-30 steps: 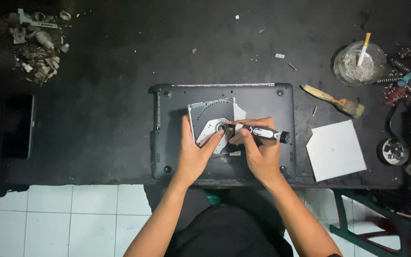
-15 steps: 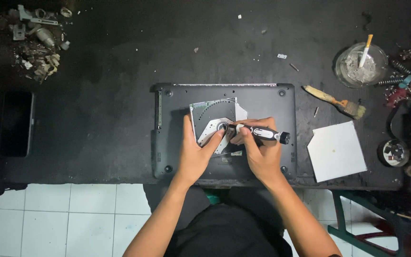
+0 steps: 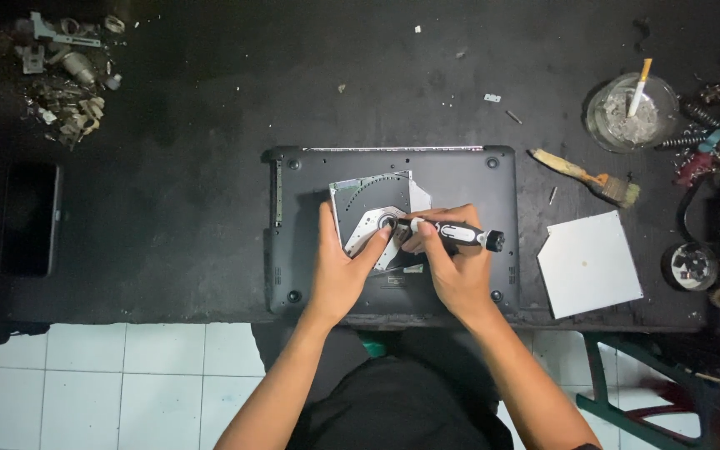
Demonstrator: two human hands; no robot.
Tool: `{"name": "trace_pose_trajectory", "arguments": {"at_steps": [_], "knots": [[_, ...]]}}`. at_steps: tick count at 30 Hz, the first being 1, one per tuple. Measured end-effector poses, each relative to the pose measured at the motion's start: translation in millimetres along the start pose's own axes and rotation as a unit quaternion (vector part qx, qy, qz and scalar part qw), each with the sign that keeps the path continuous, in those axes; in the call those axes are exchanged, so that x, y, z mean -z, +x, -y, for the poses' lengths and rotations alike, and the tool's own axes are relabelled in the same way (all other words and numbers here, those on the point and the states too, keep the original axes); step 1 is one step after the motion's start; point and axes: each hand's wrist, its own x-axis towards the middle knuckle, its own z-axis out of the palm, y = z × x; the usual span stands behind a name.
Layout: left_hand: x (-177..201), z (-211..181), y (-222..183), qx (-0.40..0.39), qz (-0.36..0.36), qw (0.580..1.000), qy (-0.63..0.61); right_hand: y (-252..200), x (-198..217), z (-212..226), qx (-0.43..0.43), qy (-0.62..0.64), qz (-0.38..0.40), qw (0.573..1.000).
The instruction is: Removing a CD drive from a laptop using a screwdriver and cleaning it with a brush.
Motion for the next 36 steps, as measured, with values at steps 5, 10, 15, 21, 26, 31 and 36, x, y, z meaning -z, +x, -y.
{"name": "trace_pose_trajectory", "arguments": {"at_steps": [5,10,15,21,26,31,36], "knots": [[-1.3,-1.0,-1.6,-0.001,0.003,1.000,0.000,1.0,1.3,-0.6,-0.005,0.013,-0.003,1.000],[-1.6,-4.0,-2.3,-0.014,0.001,1.000,-0.001,2.3,0.6,-2.2,-0.018,0.007,-0.007,1.000],[-4.4,-8.9,-2.2,-0.025,-0.006,1.000,-0.009,2.9,3.6,-0.9,-0.022,0.047,-0.028,0.998],[-3.9,-17.1,-4.7,-0.005,-0.002,1.000,-0.022,8.2,2.8,14.5,0.012,0.075,-0.084,0.994],[-3.8,-23.0,-4.1,-0.011,-0.009,0.999,-0.043,12.9,7.3,7.8,0.022,0.039,-0.115,0.992],[-7.1,-33.6,-6.7,0.030,-0.020,0.997,-0.071,12.6,5.9,4.2,-0.055,0.028,-0.093,0.994],[-10.7,-46.2,-12.3,0.038,-0.016,0.998,-0.050,10.2,11.6,3.0,-0.088,-0.001,-0.055,0.995]]}}
